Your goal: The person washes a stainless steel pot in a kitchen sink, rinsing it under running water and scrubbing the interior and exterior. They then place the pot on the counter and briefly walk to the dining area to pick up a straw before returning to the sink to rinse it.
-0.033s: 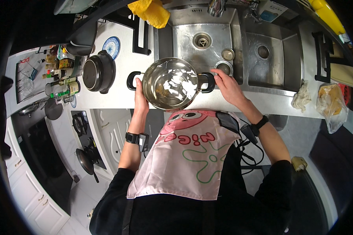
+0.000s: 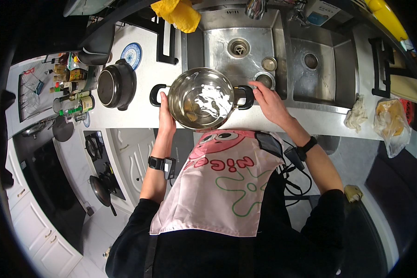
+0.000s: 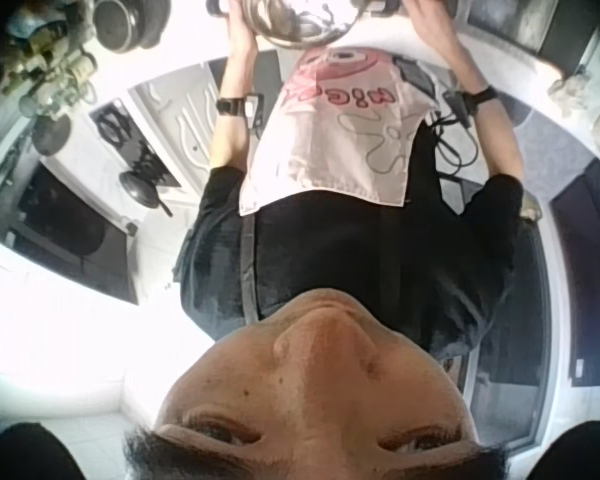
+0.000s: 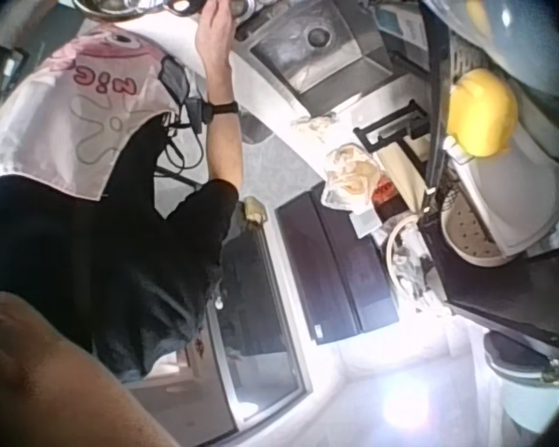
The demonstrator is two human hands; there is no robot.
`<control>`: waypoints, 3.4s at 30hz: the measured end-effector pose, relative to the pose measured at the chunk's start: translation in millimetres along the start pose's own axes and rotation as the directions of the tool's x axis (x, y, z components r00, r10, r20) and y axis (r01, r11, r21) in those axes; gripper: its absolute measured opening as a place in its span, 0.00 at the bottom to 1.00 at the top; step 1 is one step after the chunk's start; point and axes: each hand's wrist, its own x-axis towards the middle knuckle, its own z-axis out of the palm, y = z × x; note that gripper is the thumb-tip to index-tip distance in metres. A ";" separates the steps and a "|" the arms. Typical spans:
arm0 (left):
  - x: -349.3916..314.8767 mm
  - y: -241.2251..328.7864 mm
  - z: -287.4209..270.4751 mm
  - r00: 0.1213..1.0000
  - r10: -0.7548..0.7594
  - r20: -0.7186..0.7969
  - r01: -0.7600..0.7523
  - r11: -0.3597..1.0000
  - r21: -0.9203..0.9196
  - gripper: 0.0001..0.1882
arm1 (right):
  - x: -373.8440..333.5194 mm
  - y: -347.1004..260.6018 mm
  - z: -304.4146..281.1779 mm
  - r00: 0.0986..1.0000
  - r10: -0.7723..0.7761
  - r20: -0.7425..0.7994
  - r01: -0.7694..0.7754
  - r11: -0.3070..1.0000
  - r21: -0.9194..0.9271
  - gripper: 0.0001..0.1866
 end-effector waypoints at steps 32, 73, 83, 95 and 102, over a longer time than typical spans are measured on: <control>11.3 16.9 5.0 0.985 -0.156 0.076 0.139 0.972 0.189 0.44 | -4.6 -21.0 -3.5 0.986 -0.100 0.131 0.132 0.955 -0.266 0.31; 161.5 177.0 149.9 0.836 -0.547 -0.048 0.383 0.518 0.764 0.40 | 106.2 87.7 8.0 0.919 0.147 0.366 -0.372 0.632 0.680 0.23; 137.2 173.7 137.1 0.797 -0.603 -0.036 0.319 0.369 0.873 0.39 | 65.4 65.0 -3.7 0.877 0.246 0.414 -0.448 0.729 0.517 0.26; 62.9 114.7 31.3 0.878 -0.381 0.290 0.211 0.852 0.479 0.18 | -21.2 -14.4 -15.4 0.889 0.172 0.424 -0.313 0.904 0.290 0.18; 56.2 80.8 -15.5 0.929 -0.248 0.274 0.207 0.964 0.169 0.15 | -16.0 -82.7 -0.1 0.878 0.138 0.458 -0.220 0.967 0.132 0.17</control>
